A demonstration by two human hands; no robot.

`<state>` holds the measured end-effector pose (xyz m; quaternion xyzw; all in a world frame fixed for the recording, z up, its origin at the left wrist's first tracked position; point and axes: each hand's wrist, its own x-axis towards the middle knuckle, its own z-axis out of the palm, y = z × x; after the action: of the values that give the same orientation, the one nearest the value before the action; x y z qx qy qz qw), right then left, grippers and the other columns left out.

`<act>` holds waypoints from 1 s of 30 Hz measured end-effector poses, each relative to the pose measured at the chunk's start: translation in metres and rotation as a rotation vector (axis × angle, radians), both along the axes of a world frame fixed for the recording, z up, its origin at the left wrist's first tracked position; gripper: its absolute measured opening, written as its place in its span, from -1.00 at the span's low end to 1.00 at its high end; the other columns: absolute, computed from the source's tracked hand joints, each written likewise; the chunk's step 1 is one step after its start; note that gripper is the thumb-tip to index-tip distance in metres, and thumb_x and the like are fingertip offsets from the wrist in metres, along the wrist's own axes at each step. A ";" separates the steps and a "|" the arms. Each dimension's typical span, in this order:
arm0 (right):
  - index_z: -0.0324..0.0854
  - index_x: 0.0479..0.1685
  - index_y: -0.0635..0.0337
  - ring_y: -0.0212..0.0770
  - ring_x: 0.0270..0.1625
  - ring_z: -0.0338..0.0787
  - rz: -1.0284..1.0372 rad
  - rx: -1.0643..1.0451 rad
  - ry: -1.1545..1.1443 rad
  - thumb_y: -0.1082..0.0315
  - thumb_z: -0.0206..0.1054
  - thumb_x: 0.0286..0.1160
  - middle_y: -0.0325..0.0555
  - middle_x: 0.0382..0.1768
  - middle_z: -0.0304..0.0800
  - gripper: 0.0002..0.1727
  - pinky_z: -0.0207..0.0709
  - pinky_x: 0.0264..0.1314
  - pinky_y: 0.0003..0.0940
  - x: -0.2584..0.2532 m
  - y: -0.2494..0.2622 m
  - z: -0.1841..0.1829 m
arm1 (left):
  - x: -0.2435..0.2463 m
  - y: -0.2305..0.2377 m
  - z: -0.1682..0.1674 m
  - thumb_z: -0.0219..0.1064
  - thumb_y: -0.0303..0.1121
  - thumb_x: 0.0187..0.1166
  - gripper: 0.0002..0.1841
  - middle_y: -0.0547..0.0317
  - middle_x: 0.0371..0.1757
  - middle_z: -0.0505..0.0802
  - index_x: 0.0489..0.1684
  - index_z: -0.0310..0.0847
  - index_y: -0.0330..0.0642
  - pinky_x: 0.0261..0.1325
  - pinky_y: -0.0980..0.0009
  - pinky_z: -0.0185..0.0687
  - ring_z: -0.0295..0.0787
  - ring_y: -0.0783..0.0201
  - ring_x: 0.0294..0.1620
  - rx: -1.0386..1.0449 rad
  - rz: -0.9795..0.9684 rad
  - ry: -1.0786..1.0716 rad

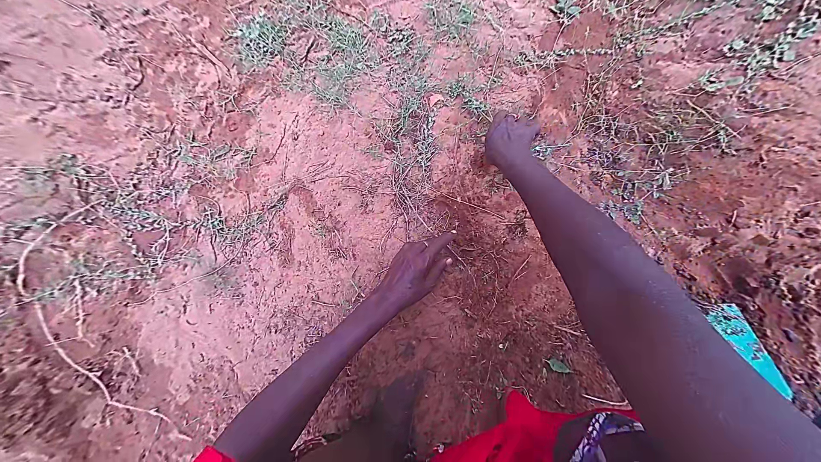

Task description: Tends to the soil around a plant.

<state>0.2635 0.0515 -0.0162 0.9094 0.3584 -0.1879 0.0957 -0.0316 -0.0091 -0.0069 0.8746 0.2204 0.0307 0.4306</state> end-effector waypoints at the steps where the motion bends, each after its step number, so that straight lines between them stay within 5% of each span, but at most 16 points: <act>1: 0.30 0.55 0.53 0.57 0.50 0.54 -0.038 -0.017 0.014 0.36 0.28 0.63 0.55 0.37 0.61 -0.42 0.28 0.41 0.60 -0.001 0.000 0.003 | 0.001 -0.001 0.000 0.19 -0.30 0.75 -0.52 -0.19 0.33 0.83 0.62 0.51 -0.27 0.42 -0.09 0.55 0.82 -0.20 0.24 0.003 -0.005 -0.004; 7: 0.41 0.41 0.61 0.47 0.47 0.60 -0.065 -0.078 0.035 0.47 0.21 0.63 0.53 0.34 0.61 -0.55 0.39 0.38 0.42 -0.010 0.005 0.014 | 0.000 -0.004 0.000 0.20 -0.30 0.75 -0.56 -0.19 0.19 0.88 0.52 0.60 -0.30 0.27 -0.09 0.65 0.88 -0.17 0.07 0.044 -0.012 -0.067; 12: 0.57 0.27 0.58 0.44 0.48 0.61 -0.073 -0.077 0.101 0.31 0.28 0.62 0.51 0.37 0.62 -0.55 0.43 0.32 0.45 -0.002 0.001 0.019 | -0.002 -0.005 0.009 0.20 -0.30 0.74 -0.57 -0.18 0.08 0.91 0.52 0.61 -0.24 0.15 -0.11 0.66 0.88 -0.19 -0.06 0.072 -0.001 -0.059; 16: 0.51 0.38 0.50 0.44 0.52 0.55 -0.215 0.004 0.135 0.34 0.33 0.55 0.48 0.38 0.61 -0.51 0.36 0.39 0.50 -0.011 0.000 0.010 | 0.001 -0.010 0.013 0.18 -0.35 0.74 -0.57 -0.21 0.15 0.89 0.53 0.60 -0.27 0.14 -0.09 0.68 0.88 -0.18 -0.07 0.082 -0.017 -0.084; 18: 0.41 0.50 0.40 0.40 0.44 0.65 -0.265 0.062 0.137 0.38 0.41 0.43 0.42 0.35 0.66 -0.39 0.53 0.28 0.40 -0.024 -0.002 0.006 | 0.000 -0.012 0.015 0.19 -0.38 0.73 -0.59 -0.21 0.14 0.90 0.51 0.61 -0.28 0.12 -0.08 0.70 0.90 -0.17 -0.07 0.097 -0.019 -0.121; 22: 0.55 0.28 0.46 0.34 0.38 0.72 -0.243 0.058 0.190 0.36 0.20 0.66 0.41 0.30 0.69 -0.63 0.58 0.21 0.33 -0.029 -0.015 0.019 | -0.005 -0.013 0.017 0.18 -0.38 0.74 -0.60 -0.18 0.21 0.88 0.49 0.62 -0.30 0.16 -0.05 0.71 0.91 -0.13 0.01 0.096 -0.023 -0.150; 25: 0.62 0.16 0.48 0.36 0.37 0.72 -0.197 0.030 0.228 0.29 0.12 0.74 0.43 0.27 0.71 -0.62 0.53 0.24 0.37 -0.039 -0.045 0.020 | -0.008 -0.013 0.020 0.16 -0.36 0.76 -0.59 -0.17 0.22 0.87 0.51 0.61 -0.28 0.19 -0.06 0.70 0.90 -0.13 0.02 0.069 -0.016 -0.131; 30: 0.56 0.32 0.27 0.37 0.24 0.80 -0.112 -0.020 0.181 0.26 0.10 0.77 0.34 0.15 0.80 -0.65 0.61 0.12 0.36 -0.088 -0.114 0.011 | 0.001 -0.022 0.027 0.14 -0.32 0.77 -0.57 -0.18 0.22 0.87 0.55 0.59 -0.24 0.21 -0.04 0.70 0.90 -0.11 0.02 0.048 -0.014 -0.096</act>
<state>0.1755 -0.0626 -0.0047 0.9064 0.3124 -0.2777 0.0614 -0.0306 -0.0308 0.0197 0.8837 0.1926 0.0750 0.4200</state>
